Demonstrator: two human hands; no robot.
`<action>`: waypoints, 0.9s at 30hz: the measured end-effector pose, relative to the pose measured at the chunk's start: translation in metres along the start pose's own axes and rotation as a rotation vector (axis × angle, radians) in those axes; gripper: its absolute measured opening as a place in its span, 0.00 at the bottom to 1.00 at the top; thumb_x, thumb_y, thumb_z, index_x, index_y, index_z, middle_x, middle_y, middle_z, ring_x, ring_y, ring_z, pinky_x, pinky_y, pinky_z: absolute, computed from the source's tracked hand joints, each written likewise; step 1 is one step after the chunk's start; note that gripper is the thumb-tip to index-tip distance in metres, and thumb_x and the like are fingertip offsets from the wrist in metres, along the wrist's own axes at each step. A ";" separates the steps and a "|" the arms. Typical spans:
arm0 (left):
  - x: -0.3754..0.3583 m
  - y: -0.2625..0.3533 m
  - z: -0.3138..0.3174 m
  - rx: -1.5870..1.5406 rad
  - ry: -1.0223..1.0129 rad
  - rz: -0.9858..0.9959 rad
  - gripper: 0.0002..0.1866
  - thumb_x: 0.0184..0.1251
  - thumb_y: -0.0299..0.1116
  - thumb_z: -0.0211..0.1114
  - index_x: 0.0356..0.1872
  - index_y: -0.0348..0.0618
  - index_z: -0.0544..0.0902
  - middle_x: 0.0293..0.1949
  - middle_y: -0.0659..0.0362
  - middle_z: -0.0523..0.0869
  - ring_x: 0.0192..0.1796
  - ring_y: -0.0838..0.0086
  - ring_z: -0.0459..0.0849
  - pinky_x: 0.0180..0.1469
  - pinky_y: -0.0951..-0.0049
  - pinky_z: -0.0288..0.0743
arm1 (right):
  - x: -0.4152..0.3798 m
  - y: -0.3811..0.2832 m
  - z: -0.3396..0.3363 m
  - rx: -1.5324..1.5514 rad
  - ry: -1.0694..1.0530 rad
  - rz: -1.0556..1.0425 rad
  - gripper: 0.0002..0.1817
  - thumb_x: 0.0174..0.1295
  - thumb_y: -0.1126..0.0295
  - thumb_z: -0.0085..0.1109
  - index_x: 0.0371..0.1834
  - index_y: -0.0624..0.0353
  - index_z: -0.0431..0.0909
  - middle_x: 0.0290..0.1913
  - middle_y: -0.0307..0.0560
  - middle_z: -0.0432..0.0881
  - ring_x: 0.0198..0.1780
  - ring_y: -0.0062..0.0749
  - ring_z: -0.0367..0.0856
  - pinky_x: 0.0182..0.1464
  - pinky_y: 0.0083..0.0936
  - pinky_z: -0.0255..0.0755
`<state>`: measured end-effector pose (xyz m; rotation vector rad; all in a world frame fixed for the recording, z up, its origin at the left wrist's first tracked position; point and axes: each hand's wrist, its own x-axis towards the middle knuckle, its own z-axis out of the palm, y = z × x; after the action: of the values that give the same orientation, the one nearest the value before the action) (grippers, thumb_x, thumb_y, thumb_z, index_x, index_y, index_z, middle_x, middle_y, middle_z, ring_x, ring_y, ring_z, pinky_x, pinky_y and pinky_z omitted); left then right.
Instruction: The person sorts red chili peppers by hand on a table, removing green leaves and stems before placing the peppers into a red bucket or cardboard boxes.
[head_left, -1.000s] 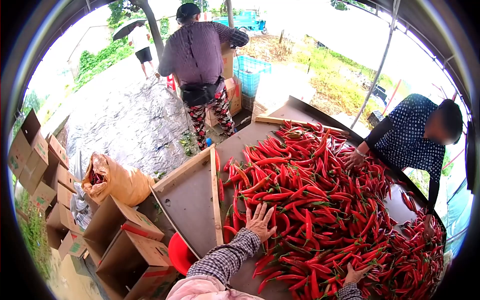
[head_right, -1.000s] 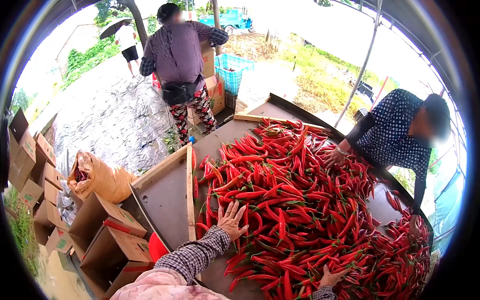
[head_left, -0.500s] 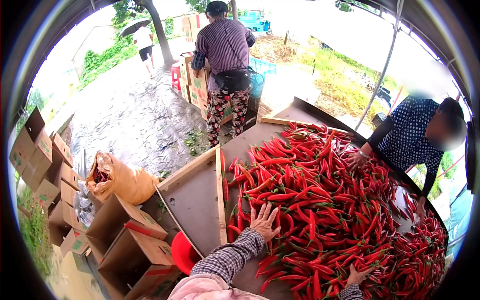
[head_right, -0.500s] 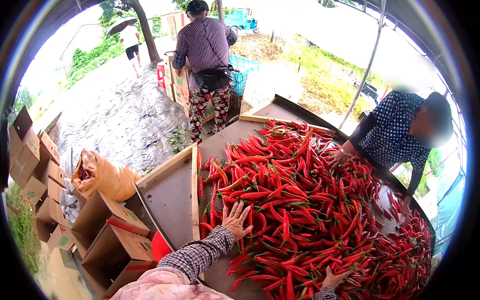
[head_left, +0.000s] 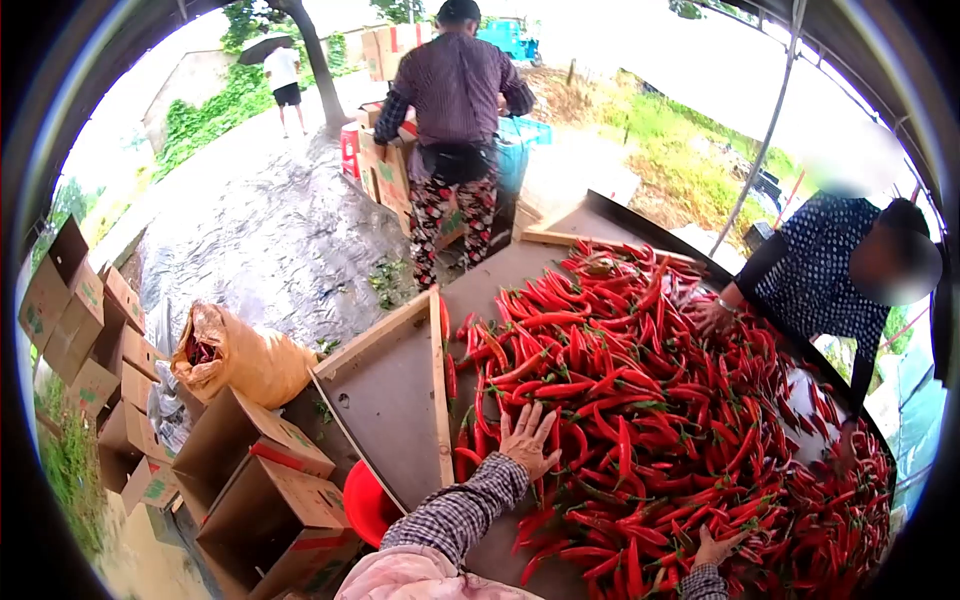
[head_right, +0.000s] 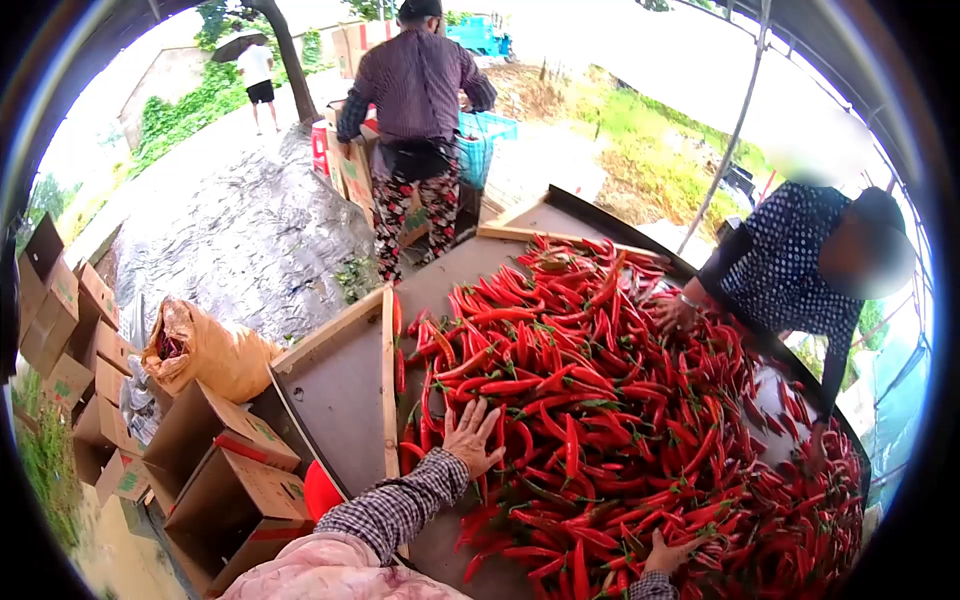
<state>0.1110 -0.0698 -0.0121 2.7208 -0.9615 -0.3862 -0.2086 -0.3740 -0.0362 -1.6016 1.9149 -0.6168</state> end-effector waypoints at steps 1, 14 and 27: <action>0.000 0.002 0.003 -0.006 -0.001 -0.002 0.41 0.63 0.60 0.46 0.72 0.54 0.43 0.73 0.54 0.38 0.75 0.61 0.34 0.71 0.49 0.28 | 0.006 0.022 -0.007 0.051 -0.012 -0.192 0.60 0.48 0.68 0.71 0.73 0.44 0.29 0.73 0.59 0.43 0.71 0.54 0.50 0.68 0.44 0.55; 0.002 0.045 -0.022 -0.125 0.016 -0.028 0.44 0.58 0.63 0.53 0.72 0.61 0.44 0.73 0.56 0.30 0.73 0.53 0.25 0.67 0.38 0.24 | -0.037 -0.035 -0.033 0.066 -0.132 0.045 0.58 0.52 0.68 0.68 0.72 0.43 0.26 0.75 0.49 0.33 0.73 0.57 0.30 0.73 0.51 0.39; 0.064 0.047 -0.031 0.027 -0.172 -0.051 0.47 0.48 0.63 0.62 0.70 0.73 0.48 0.73 0.56 0.40 0.72 0.51 0.22 0.63 0.26 0.33 | -0.035 -0.033 -0.029 0.024 -0.083 0.005 0.56 0.53 0.71 0.66 0.73 0.41 0.28 0.75 0.49 0.33 0.74 0.53 0.32 0.72 0.49 0.42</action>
<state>0.1420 -0.1424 0.0201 2.7767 -0.9462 -0.6299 -0.1999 -0.3458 0.0119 -1.5828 1.8437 -0.5604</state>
